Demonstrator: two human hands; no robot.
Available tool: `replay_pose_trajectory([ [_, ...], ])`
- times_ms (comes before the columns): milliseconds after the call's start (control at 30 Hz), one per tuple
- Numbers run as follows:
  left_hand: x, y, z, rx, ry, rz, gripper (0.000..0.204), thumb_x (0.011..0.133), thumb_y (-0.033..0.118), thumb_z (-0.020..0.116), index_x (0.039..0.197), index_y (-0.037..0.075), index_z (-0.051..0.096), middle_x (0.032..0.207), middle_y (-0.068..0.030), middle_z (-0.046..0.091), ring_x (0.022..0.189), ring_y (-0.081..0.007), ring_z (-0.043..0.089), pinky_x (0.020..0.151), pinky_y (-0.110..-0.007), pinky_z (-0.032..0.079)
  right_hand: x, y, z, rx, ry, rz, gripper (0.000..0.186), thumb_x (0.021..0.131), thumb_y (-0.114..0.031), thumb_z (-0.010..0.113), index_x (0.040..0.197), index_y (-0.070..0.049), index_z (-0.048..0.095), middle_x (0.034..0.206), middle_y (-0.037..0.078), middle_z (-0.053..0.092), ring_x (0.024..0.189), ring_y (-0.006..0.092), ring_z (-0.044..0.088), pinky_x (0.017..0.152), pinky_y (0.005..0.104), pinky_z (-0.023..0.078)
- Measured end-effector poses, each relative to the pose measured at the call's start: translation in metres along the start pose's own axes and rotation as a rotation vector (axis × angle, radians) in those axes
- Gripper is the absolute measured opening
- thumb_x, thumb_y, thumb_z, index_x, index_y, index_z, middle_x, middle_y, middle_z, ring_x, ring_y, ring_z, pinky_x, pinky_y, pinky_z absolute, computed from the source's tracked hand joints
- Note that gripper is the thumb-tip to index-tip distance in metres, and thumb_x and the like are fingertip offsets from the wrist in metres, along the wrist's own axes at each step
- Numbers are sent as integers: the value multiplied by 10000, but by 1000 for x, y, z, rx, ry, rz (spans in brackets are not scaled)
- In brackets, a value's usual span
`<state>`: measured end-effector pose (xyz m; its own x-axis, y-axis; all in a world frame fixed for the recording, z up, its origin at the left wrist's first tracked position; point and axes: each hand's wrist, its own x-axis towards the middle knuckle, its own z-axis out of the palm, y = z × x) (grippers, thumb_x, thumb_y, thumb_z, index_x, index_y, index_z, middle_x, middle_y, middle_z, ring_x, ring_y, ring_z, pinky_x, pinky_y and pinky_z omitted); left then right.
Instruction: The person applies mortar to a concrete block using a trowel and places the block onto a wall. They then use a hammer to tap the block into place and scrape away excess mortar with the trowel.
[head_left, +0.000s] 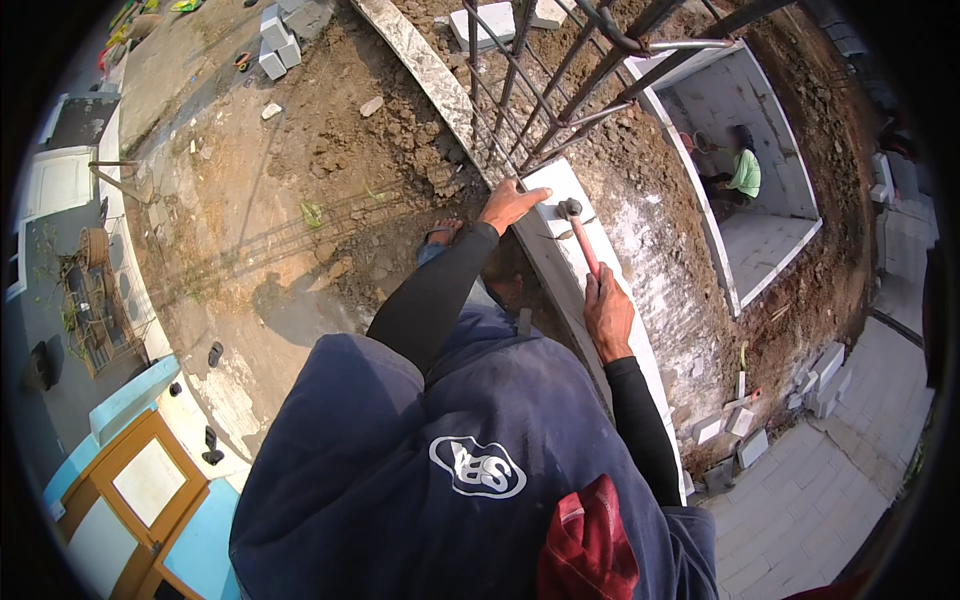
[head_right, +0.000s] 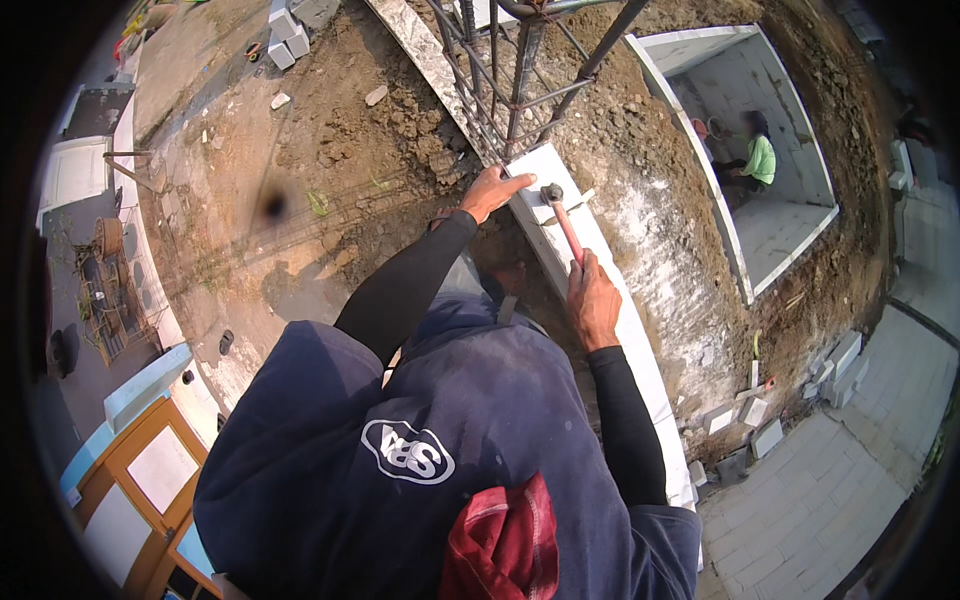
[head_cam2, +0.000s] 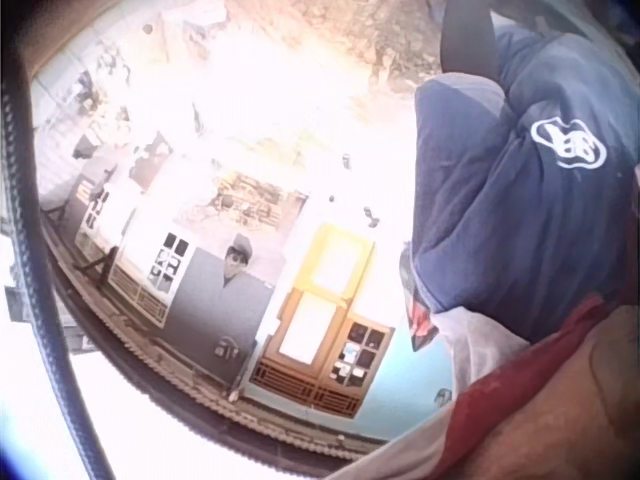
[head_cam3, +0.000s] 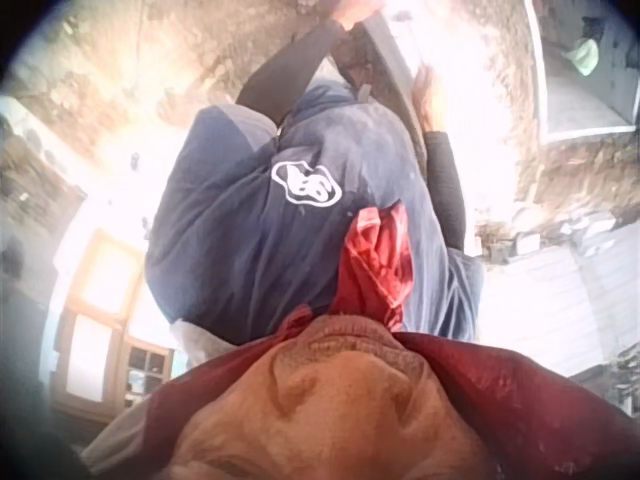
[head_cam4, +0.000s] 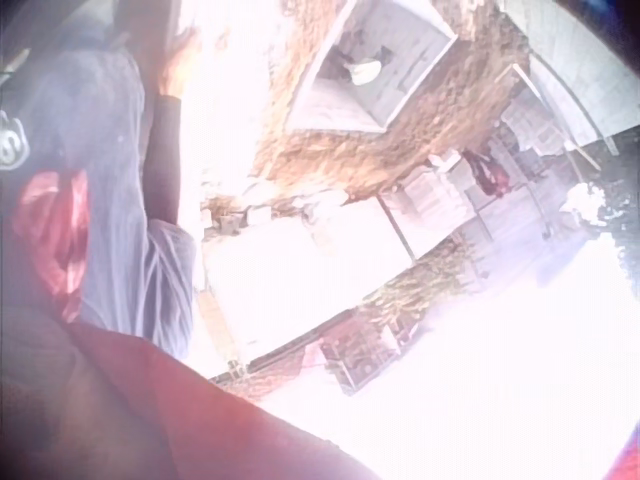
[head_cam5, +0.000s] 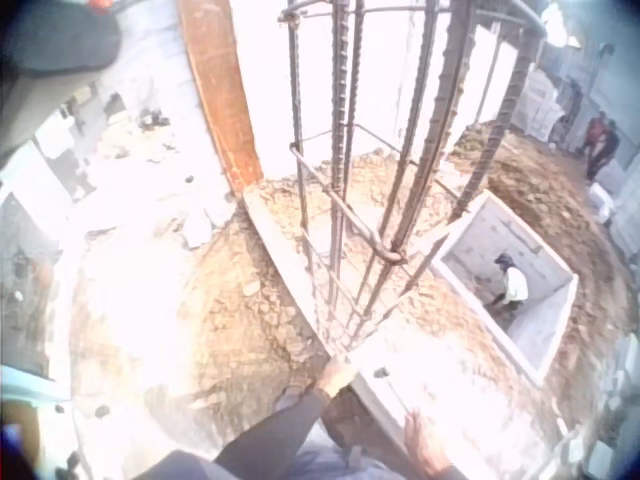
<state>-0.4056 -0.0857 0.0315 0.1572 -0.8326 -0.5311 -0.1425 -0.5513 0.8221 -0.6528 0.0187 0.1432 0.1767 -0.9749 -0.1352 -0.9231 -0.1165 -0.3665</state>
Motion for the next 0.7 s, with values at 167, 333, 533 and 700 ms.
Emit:
replay_pose_trajectory([
  [167, 6, -18, -21, 5, 38, -4, 1131, 681, 656, 807, 1304, -232, 487, 1281, -362, 579, 1209, -406, 594, 1023, -461, 475, 2, -19, 9, 36, -44, -16, 321, 1005, -247, 587, 1276, -78, 554, 919, 233, 706, 746, 430, 688, 622, 511, 520],
  [333, -24, 0, 16, -77, 93, -6, 1198, 735, 695, 738, 1488, -149, 344, 1499, -370, 404, 1406, -443, 429, 1149, -455, 364, 2, 1, -1, 68, -75, 51, 323, 1016, -254, 569, 1255, -39, 593, 935, 260, 703, 771, 440, 690, 653, 509, 526],
  [533, -41, -6, 53, -157, 204, -91, 1146, 831, 630, 711, 1495, -181, 249, 1485, -364, 405, 1418, -448, 397, 1151, -447, 383, 26, 26, -10, 512, -138, 295, 445, 1062, -361, 513, 1253, 31, 601, 744, 82, 604, 583, 180, 579, 569, 347, 484],
  [700, -65, -1, 76, -184, 177, -134, 1089, 834, 570, 727, 1431, -231, 293, 1282, -406, 559, 1190, -470, 609, 982, -448, 514, 112, 53, -39, 577, -348, 430, 444, 1067, -339, 498, 1393, -41, 542, 701, -14, 503, 482, 69, 479, 418, 262, 400],
])
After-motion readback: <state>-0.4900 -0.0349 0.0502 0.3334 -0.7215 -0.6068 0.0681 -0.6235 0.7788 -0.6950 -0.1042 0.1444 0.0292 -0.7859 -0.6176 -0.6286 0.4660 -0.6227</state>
